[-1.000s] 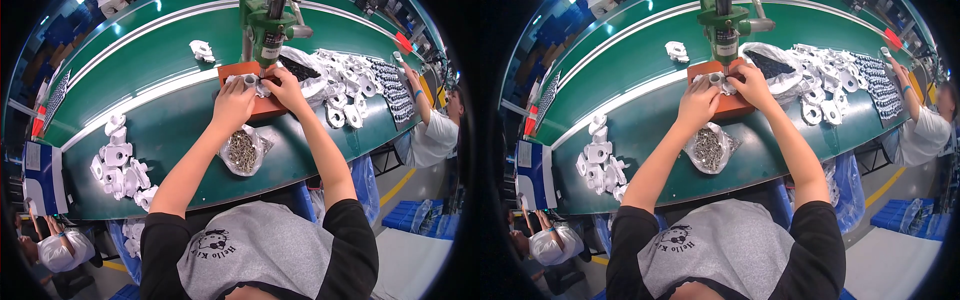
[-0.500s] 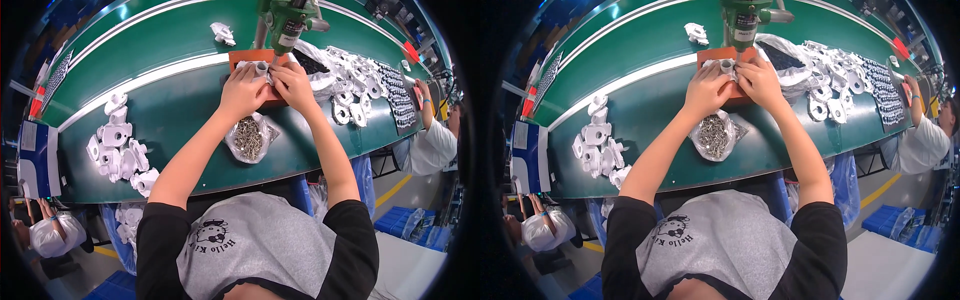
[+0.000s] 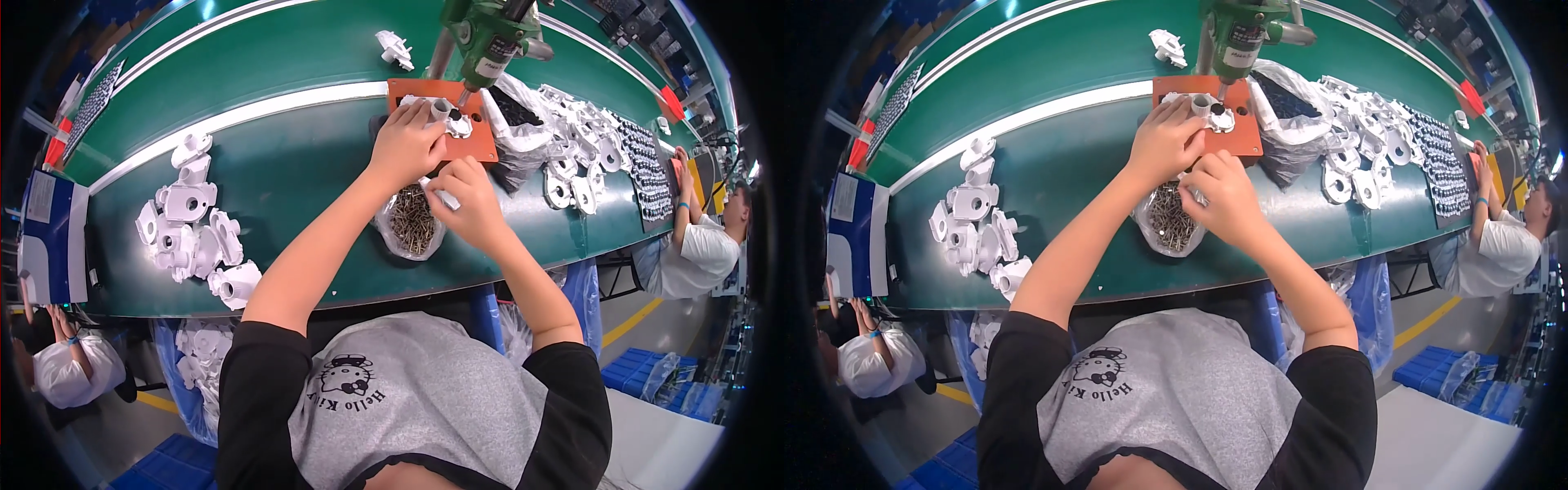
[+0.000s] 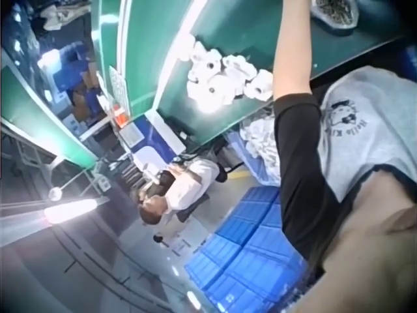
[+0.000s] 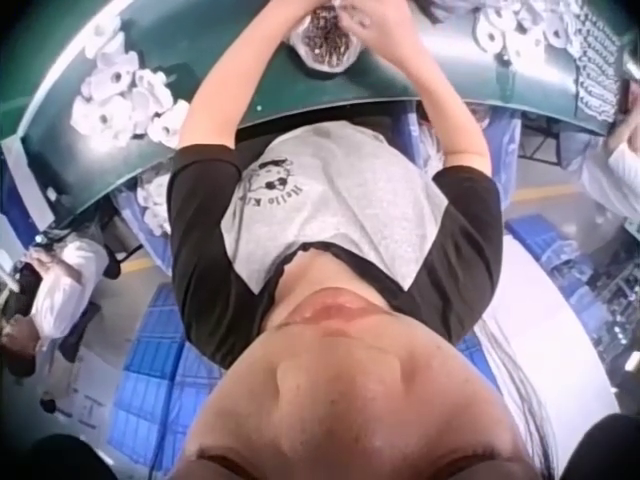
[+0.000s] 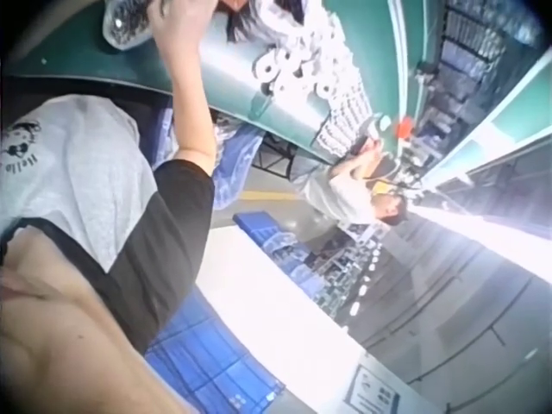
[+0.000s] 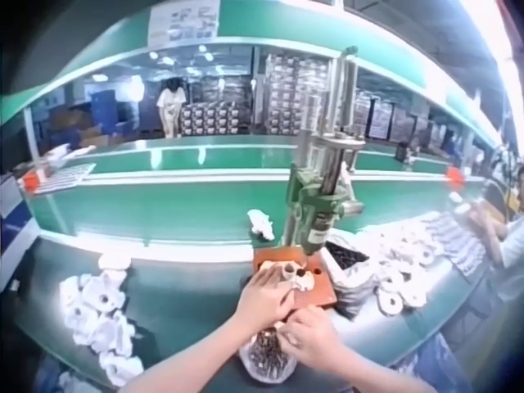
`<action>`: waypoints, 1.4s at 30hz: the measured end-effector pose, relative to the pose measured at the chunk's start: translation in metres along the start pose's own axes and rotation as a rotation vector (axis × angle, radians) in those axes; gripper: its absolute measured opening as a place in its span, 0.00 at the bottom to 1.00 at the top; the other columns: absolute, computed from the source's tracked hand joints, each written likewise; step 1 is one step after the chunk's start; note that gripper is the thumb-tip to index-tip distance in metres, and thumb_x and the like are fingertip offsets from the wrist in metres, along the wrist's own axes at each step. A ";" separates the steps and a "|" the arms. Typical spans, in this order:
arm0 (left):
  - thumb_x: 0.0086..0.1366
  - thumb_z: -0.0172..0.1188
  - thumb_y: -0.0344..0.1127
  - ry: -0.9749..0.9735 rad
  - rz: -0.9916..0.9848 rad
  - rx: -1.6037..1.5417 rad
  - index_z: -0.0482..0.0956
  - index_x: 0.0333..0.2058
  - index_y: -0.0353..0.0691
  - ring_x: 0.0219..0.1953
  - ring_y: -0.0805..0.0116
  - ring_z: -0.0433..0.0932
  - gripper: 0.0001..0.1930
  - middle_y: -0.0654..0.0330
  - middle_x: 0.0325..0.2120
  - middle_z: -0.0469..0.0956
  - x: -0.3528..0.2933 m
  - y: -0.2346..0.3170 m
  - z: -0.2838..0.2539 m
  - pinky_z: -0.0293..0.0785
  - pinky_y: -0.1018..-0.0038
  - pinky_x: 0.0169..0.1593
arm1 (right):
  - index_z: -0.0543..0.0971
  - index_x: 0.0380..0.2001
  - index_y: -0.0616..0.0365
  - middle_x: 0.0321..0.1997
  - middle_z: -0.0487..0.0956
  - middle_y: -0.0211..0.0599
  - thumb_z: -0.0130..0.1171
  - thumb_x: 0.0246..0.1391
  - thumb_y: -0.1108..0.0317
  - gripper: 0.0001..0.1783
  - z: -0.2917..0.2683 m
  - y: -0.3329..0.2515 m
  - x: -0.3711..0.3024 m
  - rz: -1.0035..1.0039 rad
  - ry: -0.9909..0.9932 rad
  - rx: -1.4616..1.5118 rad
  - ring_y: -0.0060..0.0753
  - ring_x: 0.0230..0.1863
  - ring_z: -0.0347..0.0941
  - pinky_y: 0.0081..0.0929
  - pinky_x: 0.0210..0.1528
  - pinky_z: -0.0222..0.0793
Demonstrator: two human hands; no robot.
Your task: Use a manual press machine to attach small metal eyelets to plastic components.
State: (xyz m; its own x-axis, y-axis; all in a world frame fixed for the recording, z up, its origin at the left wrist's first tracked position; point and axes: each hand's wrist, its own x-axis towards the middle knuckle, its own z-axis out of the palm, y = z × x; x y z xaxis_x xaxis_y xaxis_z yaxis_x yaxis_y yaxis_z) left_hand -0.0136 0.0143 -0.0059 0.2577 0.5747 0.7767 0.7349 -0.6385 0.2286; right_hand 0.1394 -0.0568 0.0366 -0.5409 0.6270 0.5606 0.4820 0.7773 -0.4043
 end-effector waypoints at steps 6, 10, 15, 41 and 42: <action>0.53 0.58 0.34 -0.002 -0.019 -0.008 0.81 0.32 0.42 0.51 0.50 0.75 0.08 0.45 0.43 0.78 0.000 -0.001 0.003 0.68 0.59 0.56 | 0.78 0.24 0.57 0.28 0.70 0.31 0.65 0.37 0.74 0.07 0.006 -0.005 -0.010 -0.040 -0.224 0.017 0.36 0.34 0.65 0.31 0.37 0.61; 0.51 0.57 0.33 0.035 -0.010 -0.039 0.81 0.29 0.39 0.48 0.48 0.76 0.08 0.40 0.41 0.78 0.000 -0.002 0.004 0.67 0.59 0.57 | 0.80 0.26 0.58 0.29 0.71 0.31 0.65 0.37 0.73 0.08 0.005 -0.004 -0.009 -0.026 -0.285 -0.029 0.34 0.35 0.66 0.31 0.40 0.61; 0.52 0.57 0.34 0.030 -0.019 -0.030 0.81 0.30 0.40 0.49 0.48 0.76 0.08 0.41 0.41 0.78 -0.001 -0.001 0.004 0.67 0.59 0.58 | 0.80 0.27 0.57 0.29 0.71 0.31 0.64 0.38 0.72 0.08 0.007 -0.007 -0.008 -0.067 -0.361 -0.018 0.34 0.36 0.66 0.31 0.40 0.62; 0.52 0.57 0.33 0.022 -0.021 -0.042 0.80 0.30 0.40 0.49 0.48 0.76 0.08 0.40 0.42 0.77 -0.001 -0.001 0.006 0.67 0.58 0.58 | 0.79 0.25 0.58 0.28 0.75 0.32 0.63 0.44 0.72 0.03 0.004 -0.004 0.001 0.030 -0.273 0.062 0.34 0.33 0.71 0.31 0.40 0.65; 0.52 0.57 0.33 0.026 -0.016 -0.040 0.80 0.30 0.39 0.49 0.48 0.76 0.08 0.40 0.42 0.77 0.000 -0.002 0.005 0.67 0.58 0.58 | 0.79 0.27 0.59 0.29 0.77 0.34 0.63 0.45 0.73 0.03 -0.005 -0.007 0.005 0.207 -0.276 0.205 0.32 0.32 0.72 0.29 0.38 0.67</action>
State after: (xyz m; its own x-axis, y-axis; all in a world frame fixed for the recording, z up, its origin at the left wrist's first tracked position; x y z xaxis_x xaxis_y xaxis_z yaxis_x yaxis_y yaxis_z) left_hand -0.0118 0.0176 -0.0096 0.2291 0.5717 0.7878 0.7133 -0.6493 0.2638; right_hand 0.1371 -0.0593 0.0459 -0.6249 0.7401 0.2485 0.4680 0.6099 -0.6396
